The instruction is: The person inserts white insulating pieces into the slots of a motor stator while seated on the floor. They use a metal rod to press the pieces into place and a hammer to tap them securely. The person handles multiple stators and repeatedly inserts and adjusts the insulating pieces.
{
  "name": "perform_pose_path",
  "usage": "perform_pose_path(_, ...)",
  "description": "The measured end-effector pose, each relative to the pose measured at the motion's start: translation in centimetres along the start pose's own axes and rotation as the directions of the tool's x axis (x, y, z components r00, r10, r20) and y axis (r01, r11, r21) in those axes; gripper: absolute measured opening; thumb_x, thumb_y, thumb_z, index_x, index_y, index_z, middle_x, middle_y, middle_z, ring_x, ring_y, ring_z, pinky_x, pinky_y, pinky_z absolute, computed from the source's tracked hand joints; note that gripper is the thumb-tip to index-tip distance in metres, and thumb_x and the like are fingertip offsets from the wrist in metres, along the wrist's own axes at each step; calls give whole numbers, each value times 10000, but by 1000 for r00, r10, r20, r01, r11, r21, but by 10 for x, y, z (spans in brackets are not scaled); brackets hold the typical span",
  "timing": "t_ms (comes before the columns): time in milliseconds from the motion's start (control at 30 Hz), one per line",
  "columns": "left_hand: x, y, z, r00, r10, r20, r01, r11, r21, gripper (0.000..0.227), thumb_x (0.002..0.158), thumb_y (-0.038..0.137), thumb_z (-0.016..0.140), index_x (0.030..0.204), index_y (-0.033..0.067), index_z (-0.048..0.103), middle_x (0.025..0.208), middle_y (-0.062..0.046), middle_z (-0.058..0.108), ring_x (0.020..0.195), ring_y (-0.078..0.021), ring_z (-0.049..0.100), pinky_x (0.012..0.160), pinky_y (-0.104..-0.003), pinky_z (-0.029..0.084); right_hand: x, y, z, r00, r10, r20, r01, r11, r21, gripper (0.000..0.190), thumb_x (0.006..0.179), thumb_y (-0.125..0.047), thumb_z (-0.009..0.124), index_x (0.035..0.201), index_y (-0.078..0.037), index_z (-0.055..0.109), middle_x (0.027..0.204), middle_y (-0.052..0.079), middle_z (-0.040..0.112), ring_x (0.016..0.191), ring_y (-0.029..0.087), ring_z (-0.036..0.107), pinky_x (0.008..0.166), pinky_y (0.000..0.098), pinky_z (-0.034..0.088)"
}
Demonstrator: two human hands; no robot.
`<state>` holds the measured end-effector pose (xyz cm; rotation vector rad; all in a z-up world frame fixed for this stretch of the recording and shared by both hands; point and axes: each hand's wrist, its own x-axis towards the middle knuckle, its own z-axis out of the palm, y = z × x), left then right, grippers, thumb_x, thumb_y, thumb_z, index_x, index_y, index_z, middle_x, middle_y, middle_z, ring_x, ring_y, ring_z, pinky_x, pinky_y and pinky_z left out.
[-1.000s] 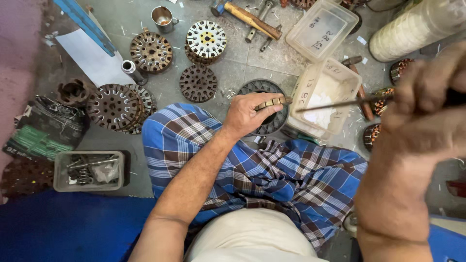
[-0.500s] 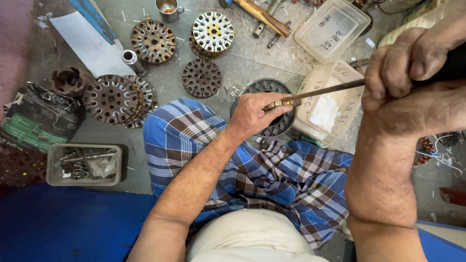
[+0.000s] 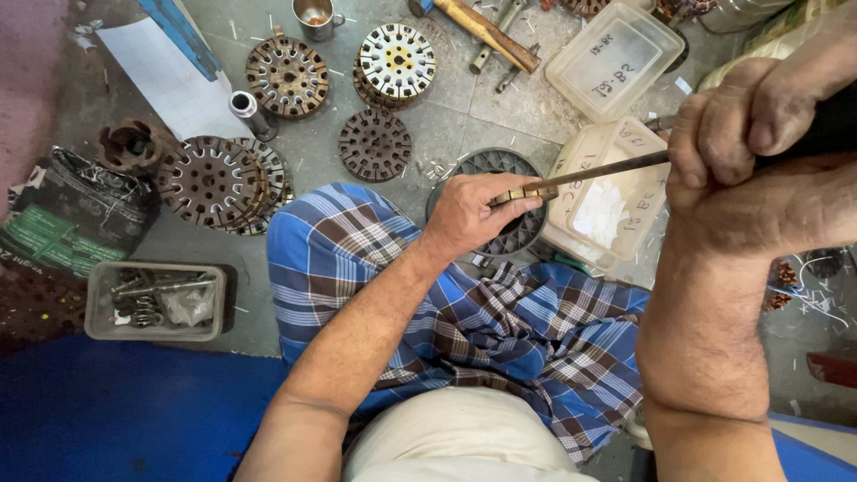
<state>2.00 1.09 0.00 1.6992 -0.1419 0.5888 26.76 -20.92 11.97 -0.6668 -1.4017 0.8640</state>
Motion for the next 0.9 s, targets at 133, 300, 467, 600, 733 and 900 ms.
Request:
perform_pose_path(133,0,-1,0,1000,-4,7,4,1000,0,248,938,277,785,1138,132,778,952,-20,802,687,-115,718,614,-266,556,1,-2,-6,977,98,187,-105,994,31,197,997,-334,652,1020,-140,623,734,-3,664,584,105,720,684,402,625)
perform_pose_path(300,0,0,0,1000,10,1,-10,1000,0,250,941,282,784,1142,133,773,963,-27,801,716,-120,730,633,-271,566,10,-1,-14,970,118,212,-141,985,101,186,1007,-314,624,959,-134,617,692,9,632,578,126,663,680,415,614)
perform_pose_path(467,0,0,0,1000,-14,13,14,1000,12,259,928,290,788,1134,135,776,950,-27,800,718,-130,733,637,-278,572,19,-1,-7,965,141,221,-158,986,61,244,1015,-343,642,933,-128,560,728,2,633,542,146,640,680,390,642)
perform_pose_path(600,0,-1,0,1000,17,2,-17,1000,18,259,941,299,780,1143,139,770,980,-26,800,753,-133,745,663,-275,585,54,-23,20,965,236,113,-210,957,-201,323,1018,-407,624,931,-123,497,719,-3,608,593,158,603,678,378,600)
perform_pose_path(733,-1,-1,0,1000,10,8,-10,1000,7,254,948,300,771,1144,140,771,985,-27,801,749,-136,749,651,-278,584,76,2,105,915,-69,-398,-77,937,-341,472,966,-563,616,957,-96,546,736,-18,567,546,48,561,571,281,521)
perform_pose_path(900,0,-1,-1,999,-39,17,39,999,27,263,931,295,784,1128,122,773,963,-40,802,684,-150,736,618,-286,571,122,-9,92,993,-14,-121,-44,887,-460,422,1006,-553,536,992,-131,533,764,-20,581,602,124,644,581,316,606)
